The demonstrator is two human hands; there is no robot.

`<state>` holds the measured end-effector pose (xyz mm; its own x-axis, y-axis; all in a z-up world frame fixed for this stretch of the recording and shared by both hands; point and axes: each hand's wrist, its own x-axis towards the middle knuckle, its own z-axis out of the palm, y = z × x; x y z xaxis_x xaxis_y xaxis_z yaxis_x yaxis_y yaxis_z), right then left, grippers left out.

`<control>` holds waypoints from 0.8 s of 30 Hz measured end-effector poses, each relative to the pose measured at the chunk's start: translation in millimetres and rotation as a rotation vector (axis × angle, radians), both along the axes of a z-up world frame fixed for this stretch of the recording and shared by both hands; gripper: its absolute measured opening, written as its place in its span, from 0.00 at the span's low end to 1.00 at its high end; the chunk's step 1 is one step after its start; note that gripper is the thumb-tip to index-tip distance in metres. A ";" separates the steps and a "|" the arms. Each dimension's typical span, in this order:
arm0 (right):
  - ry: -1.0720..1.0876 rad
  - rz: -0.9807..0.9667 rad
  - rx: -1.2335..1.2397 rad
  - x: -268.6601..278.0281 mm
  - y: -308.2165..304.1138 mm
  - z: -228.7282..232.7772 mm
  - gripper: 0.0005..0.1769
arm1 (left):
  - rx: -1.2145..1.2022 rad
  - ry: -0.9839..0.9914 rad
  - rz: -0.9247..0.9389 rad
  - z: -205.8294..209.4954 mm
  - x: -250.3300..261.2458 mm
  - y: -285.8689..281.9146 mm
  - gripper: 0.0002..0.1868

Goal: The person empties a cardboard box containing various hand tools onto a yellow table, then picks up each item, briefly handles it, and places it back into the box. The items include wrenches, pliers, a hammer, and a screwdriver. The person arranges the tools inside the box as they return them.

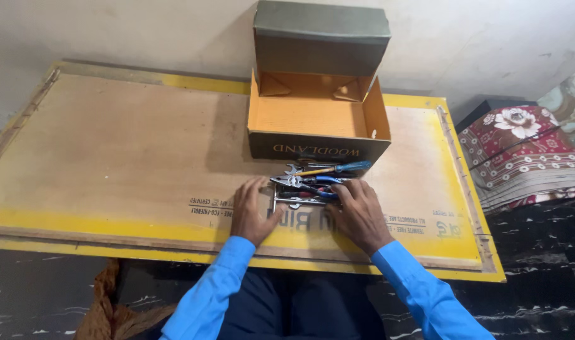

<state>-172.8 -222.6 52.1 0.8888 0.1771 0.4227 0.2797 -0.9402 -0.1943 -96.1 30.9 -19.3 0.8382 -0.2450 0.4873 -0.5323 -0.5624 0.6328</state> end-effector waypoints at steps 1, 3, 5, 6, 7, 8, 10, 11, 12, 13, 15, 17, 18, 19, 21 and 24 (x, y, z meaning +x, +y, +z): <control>-0.017 0.025 0.022 3.5 -0.1 2.8 0.36 | 0.025 -0.018 -0.032 4.9 -8.0 -1.7 0.46; -0.067 0.077 -0.084 17.4 0.7 8.2 0.52 | 0.079 -0.025 -0.079 14.3 -16.6 -7.6 0.52; -0.089 0.106 -0.155 31.6 4.1 11.8 0.63 | 0.137 0.000 -0.111 21.3 -20.2 -14.1 0.58; -0.085 0.108 -0.174 38.6 6.8 12.5 0.66 | 0.157 -0.022 -0.124 24.1 -18.9 -15.8 0.58; -0.081 0.110 -0.194 44.1 9.0 13.2 0.70 | 0.175 -0.042 -0.137 26.1 -16.6 -18.0 0.59; -0.015 0.073 -0.196 48.1 10.6 13.4 0.69 | 0.194 -0.063 -0.150 27.3 -13.6 -19.9 0.60; 0.125 0.003 -0.198 50.6 12.9 11.7 0.67 | 0.204 -0.039 -0.146 26.3 -11.4 -22.3 0.60; 0.102 0.000 -0.199 49.0 13.7 9.5 0.65 | 0.212 -0.025 -0.142 24.7 -11.6 -21.7 0.60; 0.078 -0.004 -0.199 45.3 14.4 6.6 0.63 | 0.210 -0.032 -0.138 23.0 -12.8 -20.7 0.59; 0.053 -0.010 -0.200 42.1 14.9 3.7 0.60 | 0.208 -0.041 -0.135 21.9 -13.5 -19.8 0.58; 0.101 -0.014 -0.163 29.3 17.4 -5.8 0.56 | 0.184 -0.050 -0.140 19.4 -14.4 -17.4 0.54; 0.116 -0.016 -0.118 16.6 15.5 -15.8 0.52 | 0.137 -0.049 -0.153 15.4 -14.7 -16.8 0.49; 0.107 -0.015 -0.089 11.7 13.0 -20.1 0.50 | 0.148 -0.025 -0.147 13.0 -13.3 -18.4 0.45; 0.098 -0.008 -0.058 9.9 12.2 -24.2 0.48 | 0.160 0.000 -0.136 10.0 -12.3 -18.3 0.40; -0.037 0.003 -0.102 12.5 10.9 -29.3 0.49 | 0.182 -0.008 -0.117 4.0 -10.8 -18.6 0.33; -0.096 0.074 -0.118 26.8 7.9 -27.6 0.55 | 0.205 -0.078 -0.096 -2.5 -8.1 -20.4 0.27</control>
